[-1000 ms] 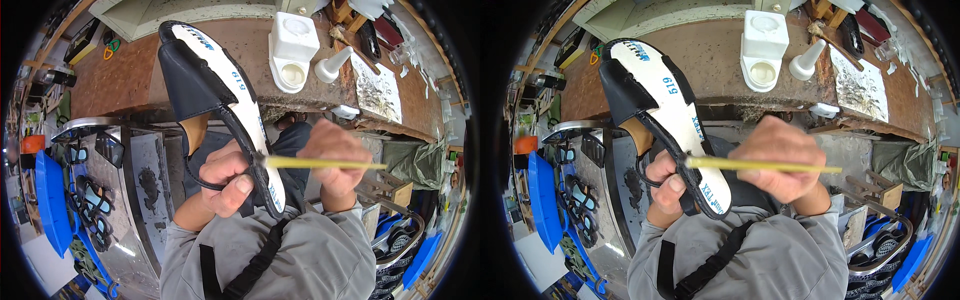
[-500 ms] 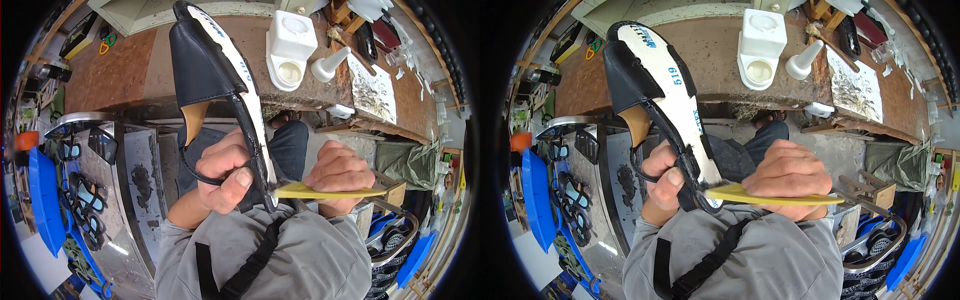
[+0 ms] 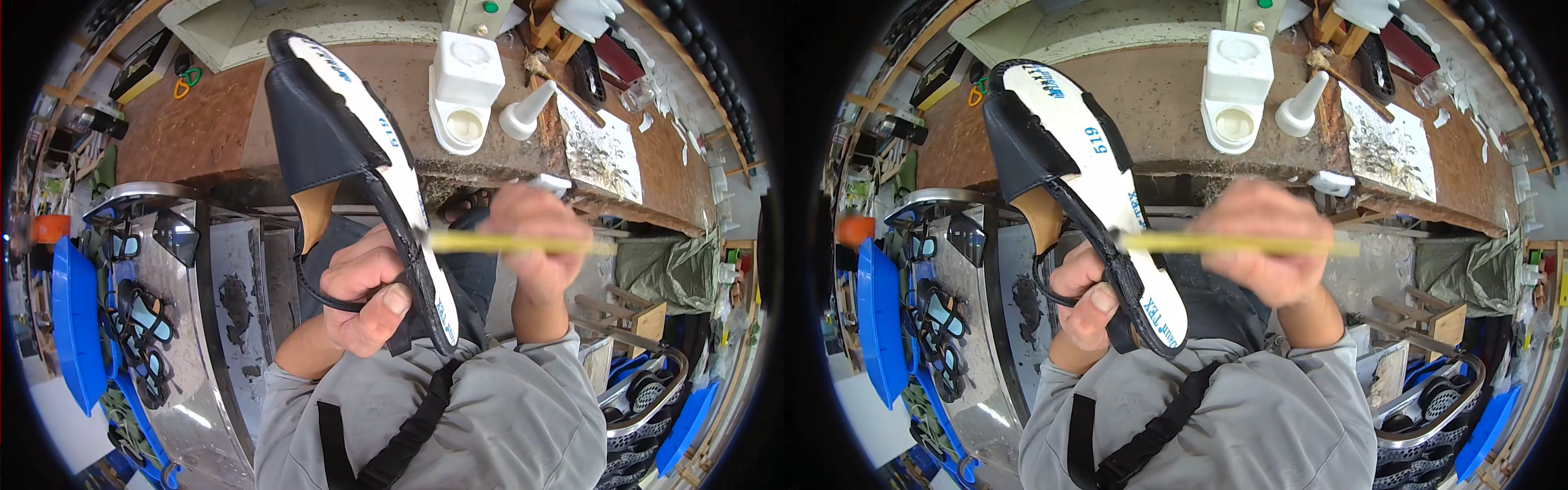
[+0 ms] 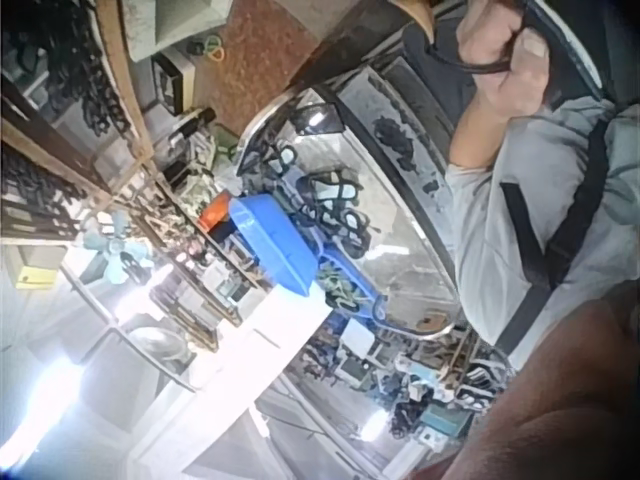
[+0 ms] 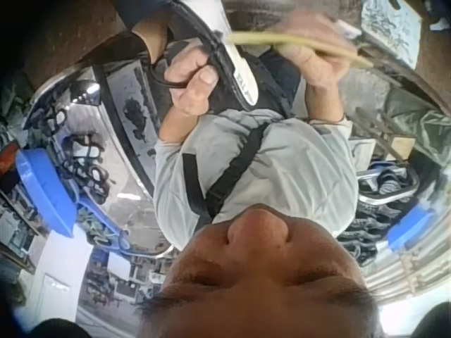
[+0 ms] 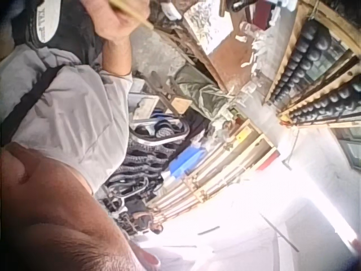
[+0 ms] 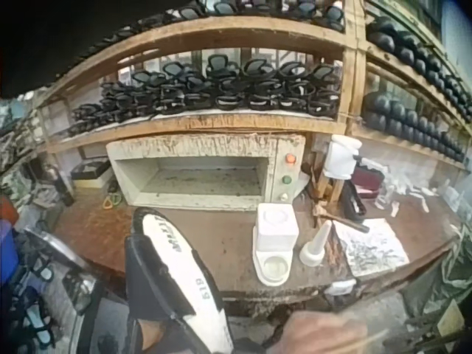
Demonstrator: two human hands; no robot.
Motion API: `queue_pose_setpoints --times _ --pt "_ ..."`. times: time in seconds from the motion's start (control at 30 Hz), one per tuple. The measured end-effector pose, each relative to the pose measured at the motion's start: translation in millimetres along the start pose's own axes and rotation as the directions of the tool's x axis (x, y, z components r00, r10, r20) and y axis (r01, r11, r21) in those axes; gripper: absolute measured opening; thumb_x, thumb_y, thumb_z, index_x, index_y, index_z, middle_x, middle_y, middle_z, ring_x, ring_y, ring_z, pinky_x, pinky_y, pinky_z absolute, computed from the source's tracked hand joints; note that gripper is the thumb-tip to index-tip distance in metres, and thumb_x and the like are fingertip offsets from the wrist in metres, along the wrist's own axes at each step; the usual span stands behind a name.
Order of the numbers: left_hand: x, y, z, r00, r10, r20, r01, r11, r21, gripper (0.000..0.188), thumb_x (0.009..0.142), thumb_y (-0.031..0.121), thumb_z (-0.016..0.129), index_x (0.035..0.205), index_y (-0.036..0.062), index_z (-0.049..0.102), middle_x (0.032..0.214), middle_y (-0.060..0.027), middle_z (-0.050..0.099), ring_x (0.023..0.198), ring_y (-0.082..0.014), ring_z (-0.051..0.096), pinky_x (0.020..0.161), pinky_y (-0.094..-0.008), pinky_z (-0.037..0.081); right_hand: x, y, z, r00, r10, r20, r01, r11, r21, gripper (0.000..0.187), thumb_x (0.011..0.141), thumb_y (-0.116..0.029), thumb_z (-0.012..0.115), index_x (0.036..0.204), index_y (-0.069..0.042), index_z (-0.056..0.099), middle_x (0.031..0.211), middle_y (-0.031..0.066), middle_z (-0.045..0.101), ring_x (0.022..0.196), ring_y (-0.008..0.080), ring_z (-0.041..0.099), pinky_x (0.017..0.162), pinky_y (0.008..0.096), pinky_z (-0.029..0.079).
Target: Applying liquid adhesive to the edges of sandal soles using a small brush.
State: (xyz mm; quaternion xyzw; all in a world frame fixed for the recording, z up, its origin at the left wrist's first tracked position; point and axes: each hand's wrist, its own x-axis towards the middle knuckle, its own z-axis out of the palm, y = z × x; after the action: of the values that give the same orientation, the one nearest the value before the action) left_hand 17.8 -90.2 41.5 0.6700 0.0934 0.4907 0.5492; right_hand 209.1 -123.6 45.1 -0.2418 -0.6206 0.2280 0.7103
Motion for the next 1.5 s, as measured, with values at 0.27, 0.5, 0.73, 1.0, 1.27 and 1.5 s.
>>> queue_pose_setpoints --times 0.27,0.5,0.73,1.0,1.27,1.5 --pt "-5.1 3.1 1.5 0.995 0.093 -0.038 -0.095 0.994 -0.057 0.02 0.078 0.014 0.049 0.068 -0.0036 0.052 0.077 -0.0165 0.058 0.065 -0.0219 0.052 0.062 -0.0324 0.041 -27.0 -14.4 -32.2 0.843 0.537 -0.028 -0.455 0.74 0.495 0.019 0.085 -0.015 0.055 0.072 -0.003 0.05 0.069 0.0088 0.052 0.05 0.0129 0.046 0.046 0.0263 0.04" --pt "12.1 -22.8 -30.8 0.99 -0.137 0.037 0.14 0.897 -0.418 0.032 0.081 0.021 0.05 0.091 -0.0076 0.059 0.098 -0.013 0.058 0.088 -0.0194 0.056 0.079 -0.0316 0.042 -20.8 4.2 3.4 0.493 0.765 0.414 -0.869 0.422 0.257 0.016 0.085 -0.019 0.062 0.087 -0.003 0.059 0.069 0.0036 0.061 0.06 0.0112 0.06 0.054 0.0232 0.047" --pt "31.9 -40.8 -93.2 0.918 -0.391 0.071 0.398 0.899 -0.183 0.033 0.089 0.028 0.051 0.098 -0.0028 0.057 0.089 -0.004 0.058 0.081 -0.0103 0.053 0.077 -0.0256 0.043 23.5 13.2 -6.3 0.628 0.767 0.132 -0.778 0.613 0.139 0.016 0.082 -0.017 0.066 0.082 -0.003 0.058 0.067 0.0025 0.06 0.06 0.0101 0.06 0.054 0.0231 0.047" --pt "126.5 26.9 -58.0 0.946 -0.325 0.003 0.325 0.944 -0.057 0.023 0.085 0.006 0.059 0.105 -0.0046 0.057 0.085 -0.0062 0.062 0.074 -0.0093 0.057 0.066 -0.021 0.046 123.7 16.4 -15.1 0.679 0.709 0.188 -0.726 0.688 0.027 0.019 0.086 -0.02 0.062 0.084 -0.002 0.06 0.069 0.0012 0.06 0.063 0.0067 0.056 0.057 0.0213 0.045" --pt "285.6 163.8 -63.5 0.95 -0.31 -0.043 0.299 0.94 -0.164 0.013 0.083 0.008 0.06 0.091 -0.0025 0.059 0.071 -0.0058 0.059 0.057 -0.0105 0.057 0.049 -0.0223 0.046 276.0 -59.6 -30.7 0.804 0.581 0.127 -0.58 0.813 -0.043 0.024 0.087 -0.019 0.059 0.097 0.002 0.064 0.074 0.0033 0.063 0.068 0.0077 0.057 0.061 0.0212 0.045" --pt "503.9 261.5 -73.8 0.985 -0.145 0.09 0.161 0.966 -0.202 0.018 0.084 0.018 0.053 0.076 0.0024 0.056 0.059 -0.0045 0.053 0.048 -0.0134 0.048 0.045 -0.0251 0.039 290.4 -75.6 -64.4 0.812 0.569 -0.127 -0.564 0.822 0.077 0.024 0.087 -0.02 0.059 0.092 0.004 0.063 0.069 0.0031 0.061 0.065 0.0089 0.056 0.061 0.0227 0.045"
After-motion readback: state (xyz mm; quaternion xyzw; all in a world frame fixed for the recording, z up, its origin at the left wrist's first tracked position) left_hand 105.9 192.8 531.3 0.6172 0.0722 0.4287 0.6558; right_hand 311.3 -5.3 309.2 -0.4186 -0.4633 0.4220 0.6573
